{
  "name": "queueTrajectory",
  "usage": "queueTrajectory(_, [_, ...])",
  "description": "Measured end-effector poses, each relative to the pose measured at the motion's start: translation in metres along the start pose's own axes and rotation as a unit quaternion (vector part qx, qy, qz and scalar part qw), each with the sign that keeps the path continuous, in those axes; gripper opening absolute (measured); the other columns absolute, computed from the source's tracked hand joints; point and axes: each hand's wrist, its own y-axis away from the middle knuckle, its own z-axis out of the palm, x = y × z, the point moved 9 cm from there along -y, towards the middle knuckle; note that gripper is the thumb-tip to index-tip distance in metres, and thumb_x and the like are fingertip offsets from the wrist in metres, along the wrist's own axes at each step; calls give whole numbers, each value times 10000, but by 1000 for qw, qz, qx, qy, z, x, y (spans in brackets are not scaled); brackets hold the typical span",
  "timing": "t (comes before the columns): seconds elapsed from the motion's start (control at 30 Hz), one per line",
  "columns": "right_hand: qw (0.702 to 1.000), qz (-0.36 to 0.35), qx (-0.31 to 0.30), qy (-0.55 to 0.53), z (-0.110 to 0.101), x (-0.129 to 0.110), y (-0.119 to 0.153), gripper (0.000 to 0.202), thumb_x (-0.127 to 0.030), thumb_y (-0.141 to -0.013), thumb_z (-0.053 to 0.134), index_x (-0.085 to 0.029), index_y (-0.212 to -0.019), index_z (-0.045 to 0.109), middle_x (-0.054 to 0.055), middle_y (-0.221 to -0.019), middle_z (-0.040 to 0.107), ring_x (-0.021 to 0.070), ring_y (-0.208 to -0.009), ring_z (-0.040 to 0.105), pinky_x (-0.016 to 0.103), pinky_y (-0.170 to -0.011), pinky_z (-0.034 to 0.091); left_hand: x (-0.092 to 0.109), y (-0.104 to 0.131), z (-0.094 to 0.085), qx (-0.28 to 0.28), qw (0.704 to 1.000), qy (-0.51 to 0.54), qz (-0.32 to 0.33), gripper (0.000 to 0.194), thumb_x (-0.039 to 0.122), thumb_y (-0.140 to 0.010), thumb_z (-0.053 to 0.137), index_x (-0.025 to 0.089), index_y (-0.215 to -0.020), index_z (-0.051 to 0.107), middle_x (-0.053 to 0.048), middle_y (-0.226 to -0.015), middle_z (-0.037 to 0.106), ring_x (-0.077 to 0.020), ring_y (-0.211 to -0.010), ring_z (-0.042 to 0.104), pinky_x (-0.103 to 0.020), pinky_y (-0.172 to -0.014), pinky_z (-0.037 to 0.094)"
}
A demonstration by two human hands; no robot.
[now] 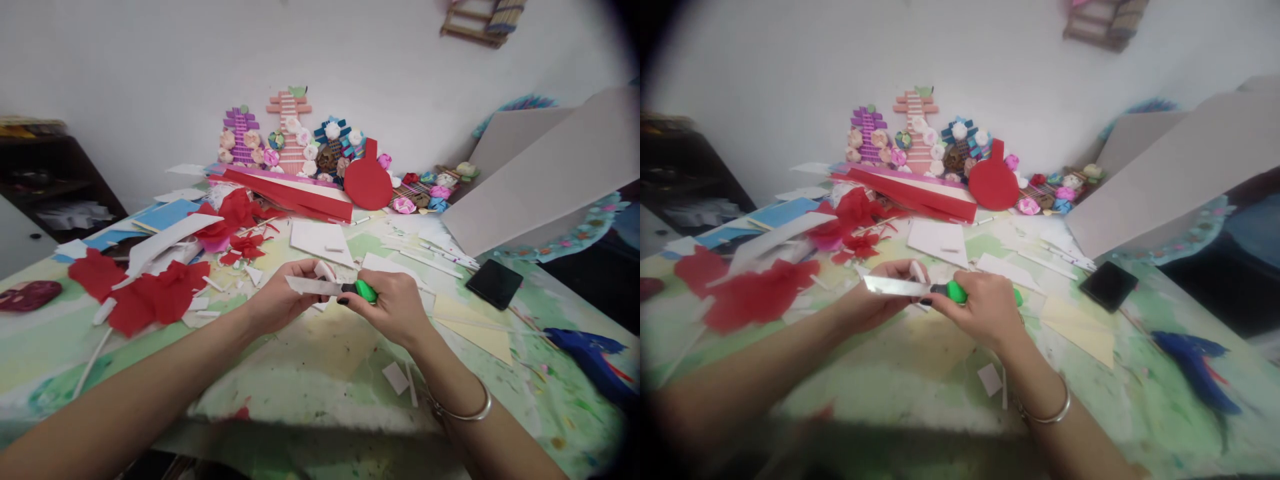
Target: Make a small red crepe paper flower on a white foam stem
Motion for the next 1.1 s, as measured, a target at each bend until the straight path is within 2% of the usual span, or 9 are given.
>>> queueTrajectory(0.37, [1000, -6, 12, 12, -2, -2, 0, 580, -704, -809, 445, -177, -566, 437, -17, -511, 457, 92, -502, 385, 249, -529, 218, 2, 1, 0, 25, 1000, 1, -6, 239, 191, -617, 790, 115, -779, 631, -15, -681, 603, -94, -566, 538, -215, -543, 412])
queueTrajectory(0.47, [1000, -9, 10, 15, -1, -3, 0, 587, -708, -812, 431, -177, -563, 443, -14, -511, 455, 95, -506, 385, 251, -527, 219, 1, 1, -5, 50, 999, 20, -8, 345, 192, -593, 812, 136, -844, 582, -11, -665, 629, -108, -559, 568, -216, -538, 432])
queueTrajectory(0.57, [1000, -8, 10, 19, 0, -4, 0, 593, -715, -809, 426, -176, -564, 444, -13, -514, 454, 95, -510, 387, 252, -528, 219, 0, 1, -7, 57, 998, 28, -7, 386, 160, -571, 822, 152, -824, 531, -6, -637, 642, -116, -545, 584, -217, -532, 441])
queueTrajectory(0.9, [999, 6, 26, 25, -2, -3, 1, 598, -717, -808, 429, -176, -553, 430, -17, -500, 437, 90, -492, 383, 248, -514, 205, -1, 3, -7, 65, 997, 36, -12, 337, 135, -595, 801, 139, -826, 555, 5, -642, 619, -93, -549, 556, -205, -535, 415])
queueTrajectory(1.1, [999, 15, 20, 21, -2, 0, 0, 599, -721, -801, 435, -178, -547, 433, -15, -495, 443, 93, -494, 385, 246, -515, 214, -6, 2, -9, 47, 998, 47, -13, 274, 137, -648, 770, 150, -830, 565, -5, -676, 620, -106, -587, 567, -220, -555, 410])
